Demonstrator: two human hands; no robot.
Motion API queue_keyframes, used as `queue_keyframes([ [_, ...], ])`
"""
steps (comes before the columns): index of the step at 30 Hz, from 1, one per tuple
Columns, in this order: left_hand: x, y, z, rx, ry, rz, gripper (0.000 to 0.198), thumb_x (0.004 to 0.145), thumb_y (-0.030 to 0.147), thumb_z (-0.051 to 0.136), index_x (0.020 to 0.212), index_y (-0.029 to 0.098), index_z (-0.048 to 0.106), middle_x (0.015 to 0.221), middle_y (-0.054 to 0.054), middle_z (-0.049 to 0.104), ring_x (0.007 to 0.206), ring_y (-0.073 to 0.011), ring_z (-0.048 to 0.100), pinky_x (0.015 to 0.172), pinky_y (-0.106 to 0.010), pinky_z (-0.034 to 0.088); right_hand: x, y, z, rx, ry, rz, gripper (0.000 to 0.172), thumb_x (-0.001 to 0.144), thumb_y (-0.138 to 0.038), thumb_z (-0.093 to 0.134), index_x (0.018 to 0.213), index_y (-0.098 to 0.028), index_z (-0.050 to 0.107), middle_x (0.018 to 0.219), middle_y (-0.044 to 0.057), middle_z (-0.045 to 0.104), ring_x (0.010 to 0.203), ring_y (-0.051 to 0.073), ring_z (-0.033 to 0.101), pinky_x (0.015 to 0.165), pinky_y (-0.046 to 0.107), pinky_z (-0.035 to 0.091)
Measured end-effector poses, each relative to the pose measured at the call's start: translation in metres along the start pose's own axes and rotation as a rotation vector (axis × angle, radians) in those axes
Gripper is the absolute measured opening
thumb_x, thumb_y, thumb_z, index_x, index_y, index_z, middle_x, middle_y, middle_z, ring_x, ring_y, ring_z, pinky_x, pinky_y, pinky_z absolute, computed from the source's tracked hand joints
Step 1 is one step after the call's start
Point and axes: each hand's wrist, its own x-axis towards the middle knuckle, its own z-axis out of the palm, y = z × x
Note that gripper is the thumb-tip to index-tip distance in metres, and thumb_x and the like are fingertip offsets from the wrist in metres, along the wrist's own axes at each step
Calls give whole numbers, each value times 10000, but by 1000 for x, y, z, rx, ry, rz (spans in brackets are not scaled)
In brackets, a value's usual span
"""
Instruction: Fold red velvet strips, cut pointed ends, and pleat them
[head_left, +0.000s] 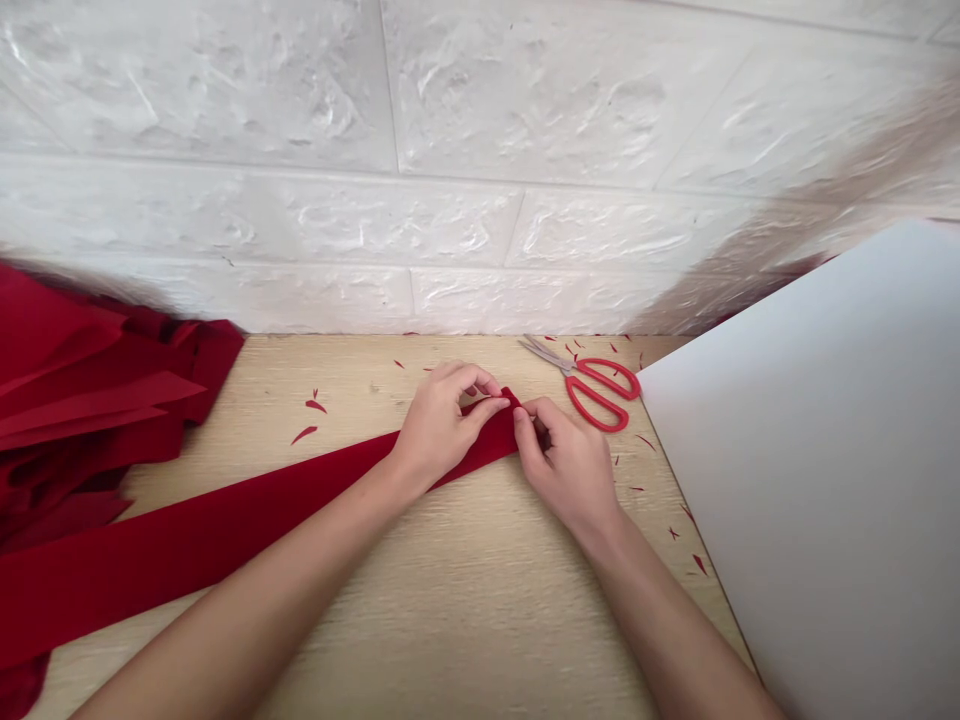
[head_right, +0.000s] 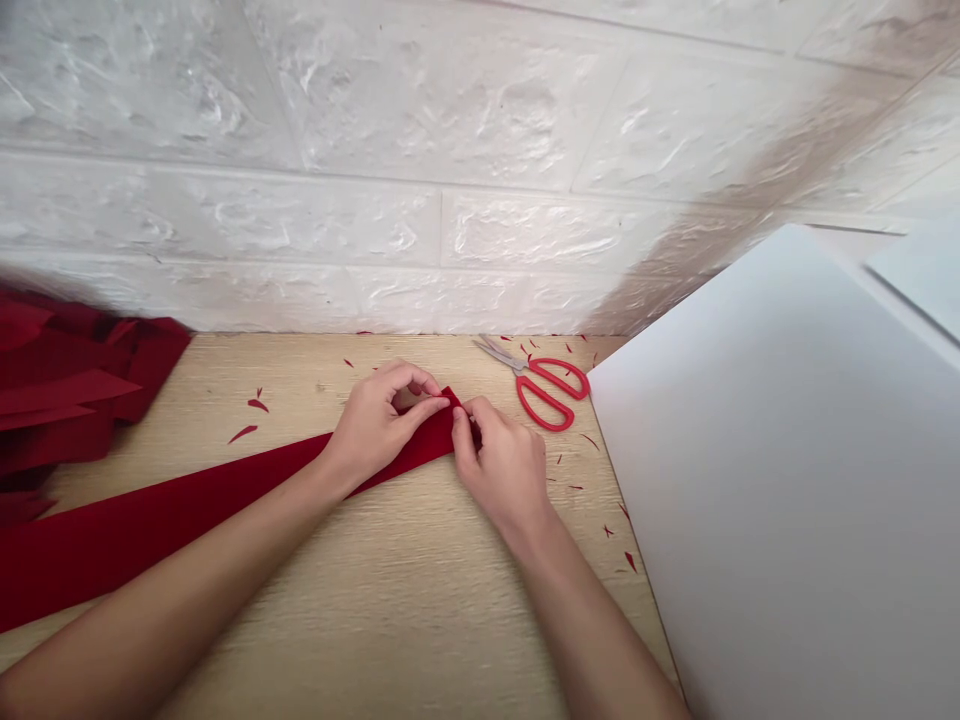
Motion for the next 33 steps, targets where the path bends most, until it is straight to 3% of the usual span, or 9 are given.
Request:
queue_keyframes([
  [5,0,-2,1,-23,-48,7,38,897,198,681,863,195,664,871,-15,700,822,-168,620,796,-333,488,0,1,0,10,-4,-14,265,988,-318,483,878,-192,688,676,9,694,557,144,582,568,263,337],
  [18,1,-3,-1,-12,-43,46,104,920,181,645,850,208,718,869,-21,735,851,-180,622,842,-341,486,1,-1,0,60,4,15,237,969,-334,513,884,-193,684,640,-2,656,506,127,534,533,253,359],
  [23,2,-2,-2,-23,-49,34,109,919,186,635,860,212,723,863,-21,734,816,-177,622,822,-338,489,0,0,0,134,18,55,206,948,-339,550,1048,-192,653,633,-33,626,475,117,524,508,249,370],
  [26,3,-2,-1,-17,-62,52,117,928,190,624,875,212,725,862,-21,735,813,-176,617,821,-339,479,1,0,0,202,32,27,244,951,-307,558,1155,-195,633,758,-6,678,531,120,553,537,252,414],
  [29,3,-2,-1,-23,-69,61,109,927,188,627,884,211,724,881,-22,739,829,-178,616,809,-336,471,2,1,0,218,47,-41,187,960,-276,555,1085,-205,674,877,35,712,612,133,576,578,262,444],
  [33,2,-2,-1,-17,-61,59,87,918,187,644,862,202,708,866,-25,720,865,-184,609,795,-326,463,3,2,1,221,43,-30,148,950,-281,574,948,-194,694,807,34,704,582,129,552,551,262,431],
])
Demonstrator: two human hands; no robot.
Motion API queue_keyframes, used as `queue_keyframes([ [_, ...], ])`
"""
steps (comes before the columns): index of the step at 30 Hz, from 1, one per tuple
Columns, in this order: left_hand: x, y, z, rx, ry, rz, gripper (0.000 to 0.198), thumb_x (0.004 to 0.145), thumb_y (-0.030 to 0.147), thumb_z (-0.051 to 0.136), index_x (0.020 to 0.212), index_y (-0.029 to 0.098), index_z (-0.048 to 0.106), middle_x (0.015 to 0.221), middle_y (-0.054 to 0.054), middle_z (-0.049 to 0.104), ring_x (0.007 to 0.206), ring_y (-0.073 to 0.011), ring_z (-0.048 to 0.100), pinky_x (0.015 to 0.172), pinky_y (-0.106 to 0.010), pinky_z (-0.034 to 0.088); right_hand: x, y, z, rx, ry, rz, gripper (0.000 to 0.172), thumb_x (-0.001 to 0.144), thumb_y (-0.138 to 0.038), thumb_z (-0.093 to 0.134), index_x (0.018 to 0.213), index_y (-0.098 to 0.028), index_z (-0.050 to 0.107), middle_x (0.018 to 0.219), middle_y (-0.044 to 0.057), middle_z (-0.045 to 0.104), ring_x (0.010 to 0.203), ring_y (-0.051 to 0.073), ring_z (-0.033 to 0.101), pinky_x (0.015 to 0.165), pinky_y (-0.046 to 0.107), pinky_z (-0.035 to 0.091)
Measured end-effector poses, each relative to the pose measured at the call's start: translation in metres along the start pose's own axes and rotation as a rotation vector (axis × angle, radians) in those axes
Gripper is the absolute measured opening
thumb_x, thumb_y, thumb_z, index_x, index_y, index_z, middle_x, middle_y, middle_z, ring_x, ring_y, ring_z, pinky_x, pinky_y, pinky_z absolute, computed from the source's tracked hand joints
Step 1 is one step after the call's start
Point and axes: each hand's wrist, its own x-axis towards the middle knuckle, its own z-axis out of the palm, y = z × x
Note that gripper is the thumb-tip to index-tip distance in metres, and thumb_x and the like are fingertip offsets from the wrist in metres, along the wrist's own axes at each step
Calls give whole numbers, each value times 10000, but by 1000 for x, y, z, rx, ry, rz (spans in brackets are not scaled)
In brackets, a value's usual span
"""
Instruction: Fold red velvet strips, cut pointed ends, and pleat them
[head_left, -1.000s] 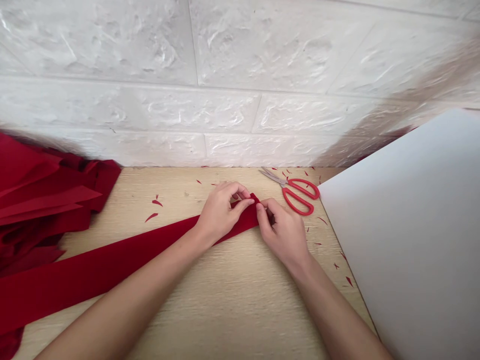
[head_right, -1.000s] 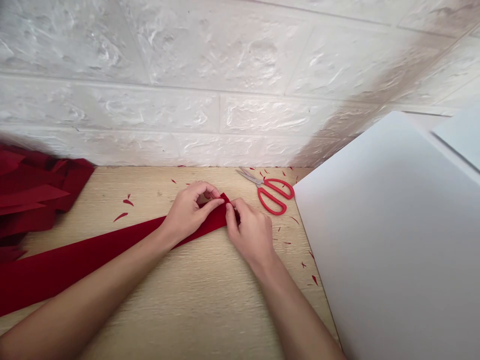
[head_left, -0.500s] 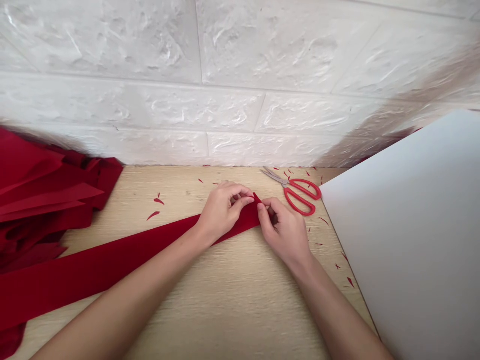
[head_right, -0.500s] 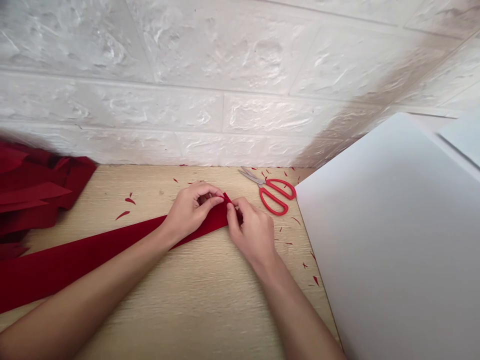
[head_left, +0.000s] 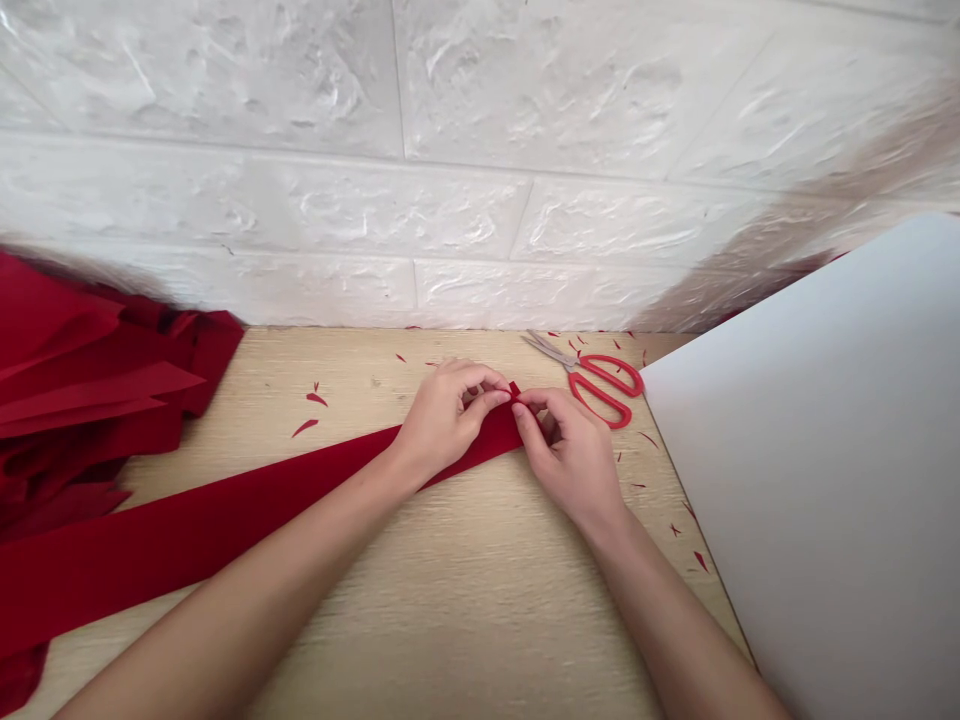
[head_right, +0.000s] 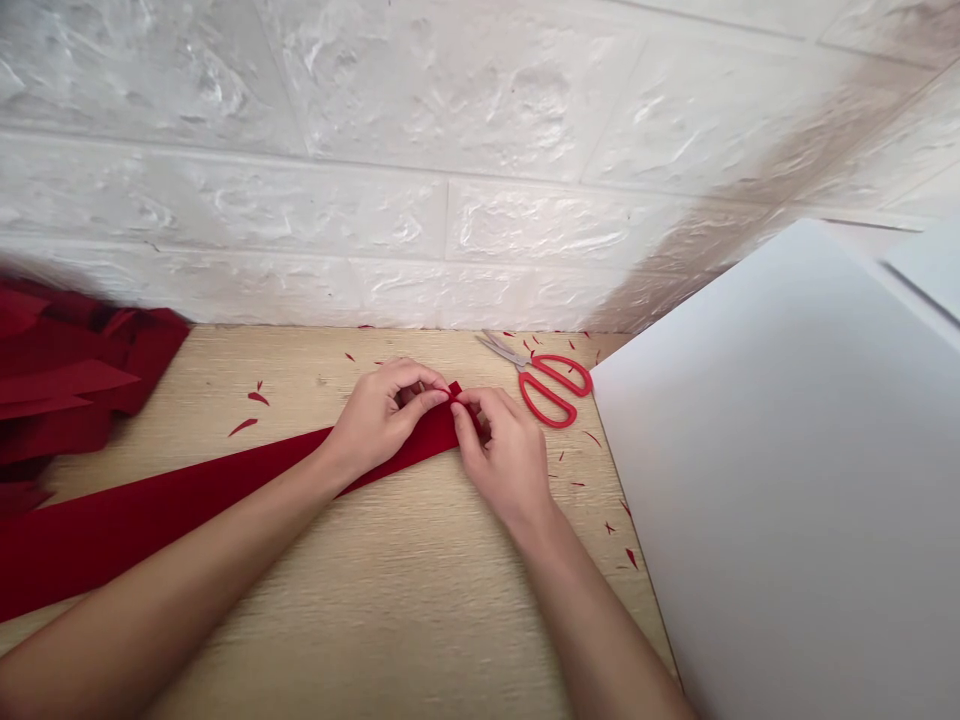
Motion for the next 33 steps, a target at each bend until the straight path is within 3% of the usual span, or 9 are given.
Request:
queue_keyframes([
  [11,0,1,0,37,-11,-35,103,968,219,545,918,210,634,935,-31,707,882,-189,621,838,-341,482,2,-3,0,129,-6,164,197,908,-354,618,792,-198,647,589,-24,610,462,108,496,459,243,397],
  [16,2,7,-4,77,-83,-42,101,987,232,497,948,210,587,1005,-52,709,961,-216,619,866,-364,478,-1,-5,0,203,15,150,182,912,-356,619,814,-203,636,668,0,655,511,120,561,464,241,427],
  [23,10,20,-20,81,-257,-88,112,981,235,463,905,221,544,904,-23,686,837,-196,624,764,-344,471,-3,-11,-3,278,34,72,172,920,-307,605,777,-211,598,726,10,667,595,126,615,543,244,505],
  [33,13,25,-29,35,-230,-63,105,927,199,546,824,215,556,788,12,673,663,-149,580,628,-293,427,-1,-14,0,423,33,114,172,873,-319,620,743,-219,569,809,39,692,666,145,638,575,267,537],
])
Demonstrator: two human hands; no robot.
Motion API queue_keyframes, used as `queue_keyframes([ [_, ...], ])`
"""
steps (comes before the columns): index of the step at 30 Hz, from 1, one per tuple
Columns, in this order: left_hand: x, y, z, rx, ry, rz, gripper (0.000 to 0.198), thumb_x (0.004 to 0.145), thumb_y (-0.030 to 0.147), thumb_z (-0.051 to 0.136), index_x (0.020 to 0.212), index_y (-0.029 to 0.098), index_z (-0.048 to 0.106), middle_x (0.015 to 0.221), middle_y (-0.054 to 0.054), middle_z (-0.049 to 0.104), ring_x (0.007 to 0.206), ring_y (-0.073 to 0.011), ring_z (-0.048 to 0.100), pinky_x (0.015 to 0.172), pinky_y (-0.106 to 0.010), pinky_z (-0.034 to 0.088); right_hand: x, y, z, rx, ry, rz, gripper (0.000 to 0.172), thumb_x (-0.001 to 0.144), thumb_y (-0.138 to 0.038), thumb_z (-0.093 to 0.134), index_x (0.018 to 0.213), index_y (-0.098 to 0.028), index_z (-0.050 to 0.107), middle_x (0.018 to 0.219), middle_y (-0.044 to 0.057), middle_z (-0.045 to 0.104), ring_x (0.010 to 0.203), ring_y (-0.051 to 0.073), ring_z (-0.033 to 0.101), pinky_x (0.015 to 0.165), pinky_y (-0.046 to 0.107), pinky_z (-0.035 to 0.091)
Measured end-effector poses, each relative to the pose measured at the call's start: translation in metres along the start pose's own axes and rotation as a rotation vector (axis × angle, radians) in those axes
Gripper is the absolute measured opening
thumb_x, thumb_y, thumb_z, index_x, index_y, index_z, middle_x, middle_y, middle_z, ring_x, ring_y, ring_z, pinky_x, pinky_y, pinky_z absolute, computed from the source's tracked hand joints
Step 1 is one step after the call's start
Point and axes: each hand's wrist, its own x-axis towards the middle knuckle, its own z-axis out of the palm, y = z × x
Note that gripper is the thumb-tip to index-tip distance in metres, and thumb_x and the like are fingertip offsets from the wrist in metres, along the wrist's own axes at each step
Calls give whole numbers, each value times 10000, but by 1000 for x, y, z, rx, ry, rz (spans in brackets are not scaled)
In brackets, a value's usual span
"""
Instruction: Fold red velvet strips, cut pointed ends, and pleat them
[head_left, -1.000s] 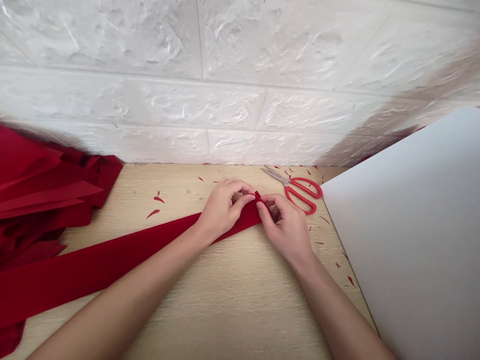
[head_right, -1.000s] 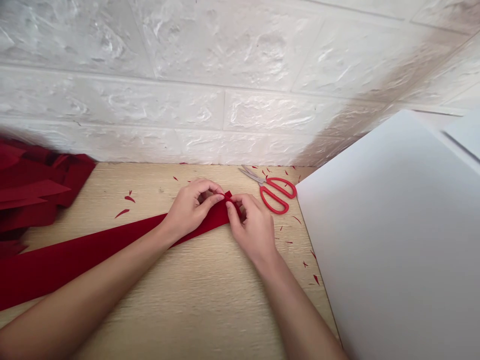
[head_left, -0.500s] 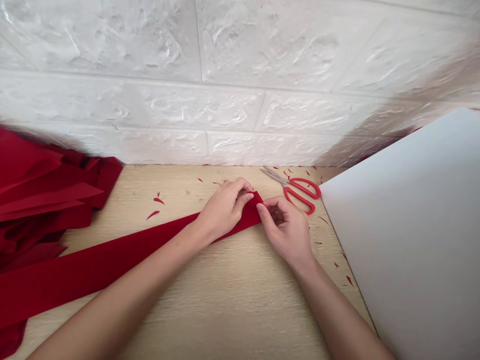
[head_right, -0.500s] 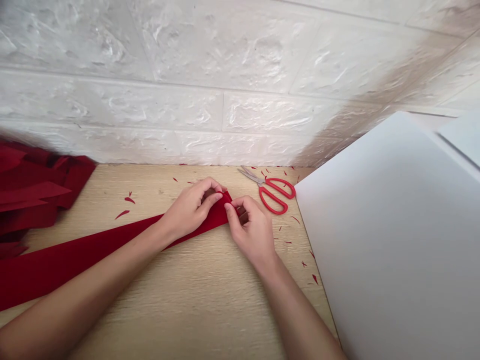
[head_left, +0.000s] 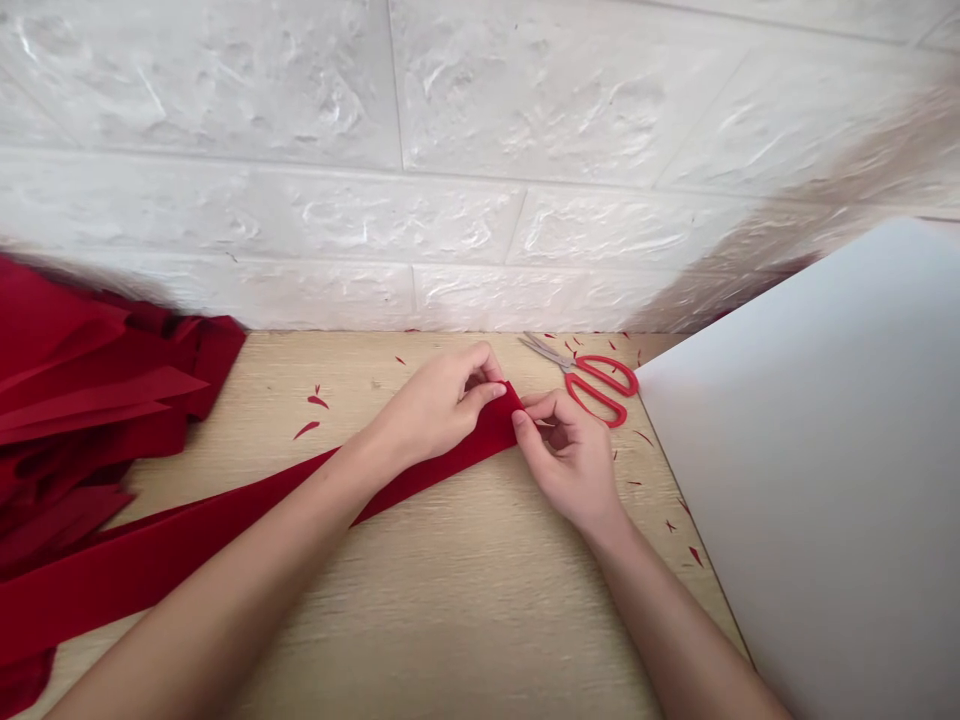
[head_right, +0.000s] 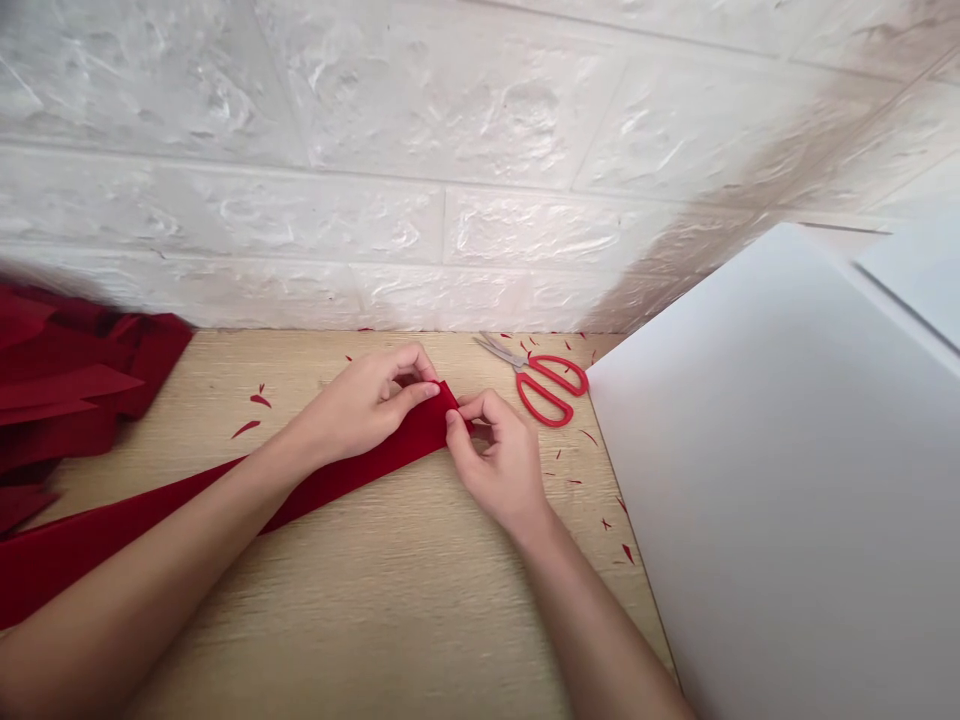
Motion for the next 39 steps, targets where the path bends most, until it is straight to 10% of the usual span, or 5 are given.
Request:
queue_keyframes([
  [19,-3,13,-11,353,145,21,98,892,153,566,804,196,575,734,7,672,632,-153,546,603,-294,353,1,-4,0,-133,-35,12,107,875,-224,576,772,-199,586,684,-18,616,516,92,582,457,191,454],
  [39,-4,14,-3,261,31,55,102,898,137,591,819,169,647,810,-9,739,700,-152,636,649,-273,421,0,1,5,-56,40,-24,139,919,-267,607,794,-210,584,818,21,636,689,134,595,574,249,517],
])
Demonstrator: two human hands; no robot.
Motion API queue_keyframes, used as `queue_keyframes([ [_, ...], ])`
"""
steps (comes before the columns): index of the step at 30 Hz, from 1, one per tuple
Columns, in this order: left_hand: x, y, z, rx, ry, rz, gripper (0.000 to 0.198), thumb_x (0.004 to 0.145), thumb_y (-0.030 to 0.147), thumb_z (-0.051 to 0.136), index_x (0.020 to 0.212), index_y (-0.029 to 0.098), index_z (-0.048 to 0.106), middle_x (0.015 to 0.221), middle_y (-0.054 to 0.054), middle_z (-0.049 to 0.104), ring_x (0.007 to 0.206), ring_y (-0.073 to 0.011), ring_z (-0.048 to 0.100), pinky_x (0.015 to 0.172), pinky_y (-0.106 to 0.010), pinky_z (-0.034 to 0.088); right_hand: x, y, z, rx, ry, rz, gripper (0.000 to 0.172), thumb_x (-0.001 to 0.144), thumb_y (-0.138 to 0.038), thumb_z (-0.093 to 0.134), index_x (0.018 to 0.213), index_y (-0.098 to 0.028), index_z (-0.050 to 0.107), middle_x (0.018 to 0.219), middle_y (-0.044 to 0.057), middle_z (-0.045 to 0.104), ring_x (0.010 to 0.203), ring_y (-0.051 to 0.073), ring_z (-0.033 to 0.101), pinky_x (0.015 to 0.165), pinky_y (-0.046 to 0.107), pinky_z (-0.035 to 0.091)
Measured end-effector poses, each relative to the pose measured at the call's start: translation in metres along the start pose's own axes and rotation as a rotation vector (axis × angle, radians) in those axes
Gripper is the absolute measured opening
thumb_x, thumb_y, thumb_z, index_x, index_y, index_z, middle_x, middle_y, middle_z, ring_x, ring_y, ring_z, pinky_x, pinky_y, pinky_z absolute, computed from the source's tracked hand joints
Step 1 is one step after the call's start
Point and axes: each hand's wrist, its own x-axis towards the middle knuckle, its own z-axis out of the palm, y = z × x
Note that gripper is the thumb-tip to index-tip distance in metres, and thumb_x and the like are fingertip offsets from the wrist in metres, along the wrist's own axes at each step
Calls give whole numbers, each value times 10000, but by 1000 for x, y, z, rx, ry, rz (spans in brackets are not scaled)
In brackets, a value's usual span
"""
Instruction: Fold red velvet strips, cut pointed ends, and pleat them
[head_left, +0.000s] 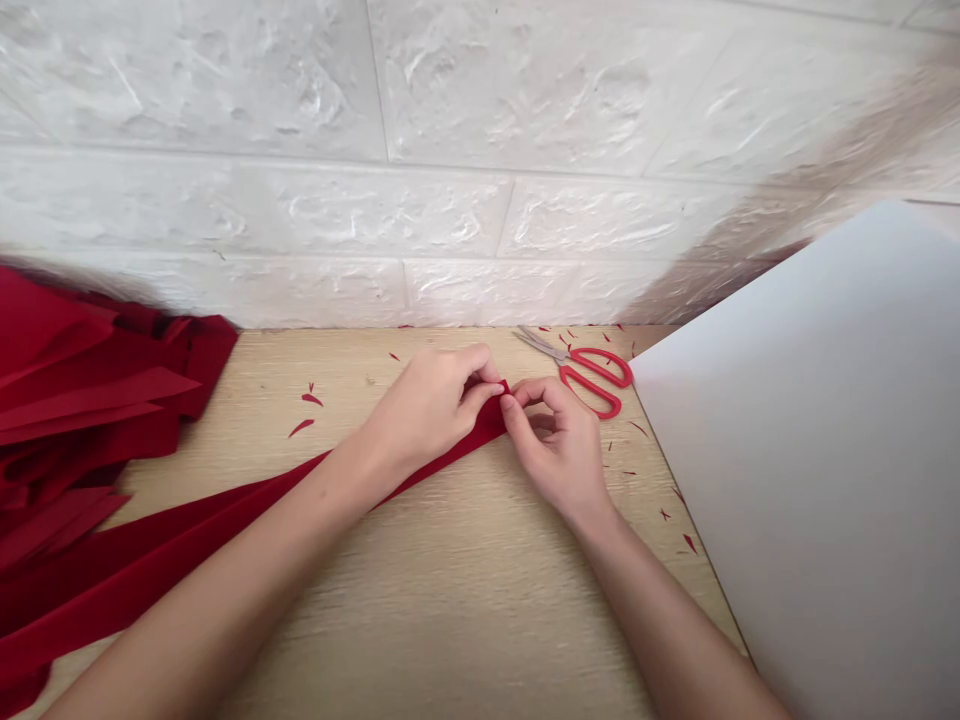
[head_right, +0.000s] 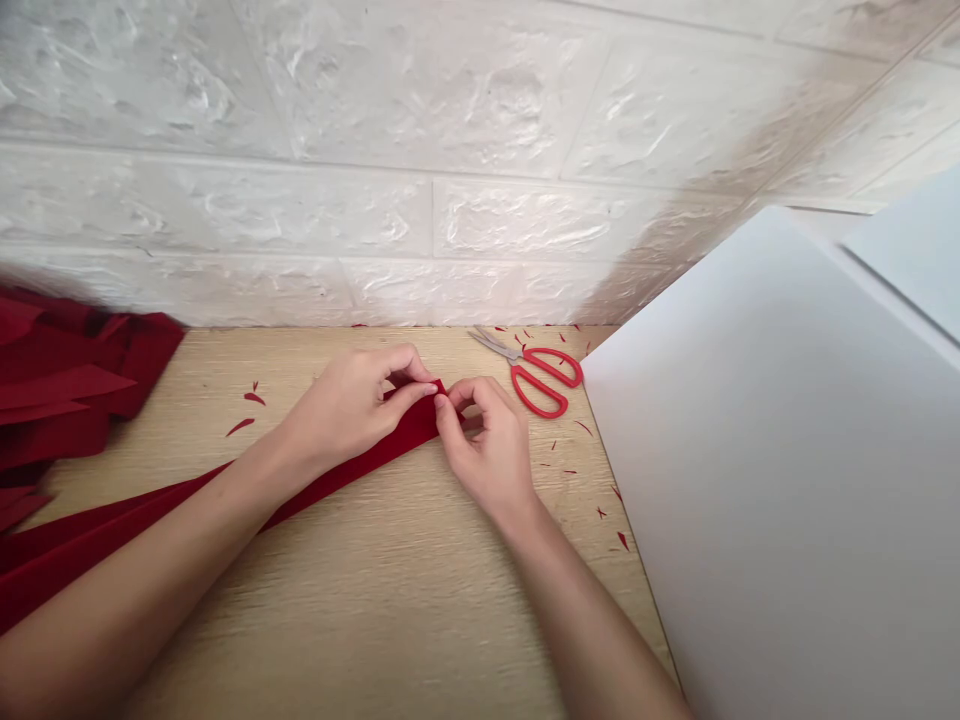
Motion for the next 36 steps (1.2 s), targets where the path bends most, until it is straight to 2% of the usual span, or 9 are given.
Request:
queue_keyframes([
  [5,0,2,0,-256,-32,-107,89,878,196,649,795,174,670,828,-11,761,761,-166,704,699,-278,502,0,0,0,47,-3,5,130,899,-233,600,774,-211,573,843,33,649,719,142,603,599,258,545],
  [8,2,0,-2,-364,-72,-179,85,908,221,613,916,178,686,912,-17,780,829,-157,728,752,-271,534,-1,1,1,80,-17,20,132,897,-232,603,771,-211,569,837,28,636,701,134,593,596,255,537],
  [11,4,-2,-5,-363,-93,-206,138,920,197,578,1008,183,683,997,-27,783,909,-153,731,813,-273,540,-1,3,1,134,-29,45,132,904,-245,613,782,-211,573,844,23,621,705,128,587,601,250,534],
  [17,5,-5,-19,-427,-188,-215,135,901,270,622,979,177,681,994,-41,787,911,-172,733,842,-303,553,1,9,1,277,-53,44,107,922,-298,643,849,-225,615,845,20,621,775,145,602,672,266,551],
  [22,5,-9,-27,-413,-241,-208,165,898,268,618,1017,183,695,1026,-35,790,936,-181,740,876,-318,562,3,11,1,305,-64,34,142,915,-357,668,858,-234,626,851,28,644,794,160,611,696,286,556],
  [29,4,-7,-26,-353,-228,-219,224,891,263,645,1083,179,723,1026,-40,803,939,-187,752,894,-326,574,2,11,1,269,-75,22,144,930,-355,651,863,-230,623,870,28,633,816,159,615,717,290,559],
  [36,5,-8,-19,-346,-126,-158,151,851,200,667,992,169,713,931,-55,805,848,-192,763,820,-334,600,0,8,0,208,-93,15,137,932,-343,636,855,-232,612,879,37,632,822,170,625,725,304,574],
])
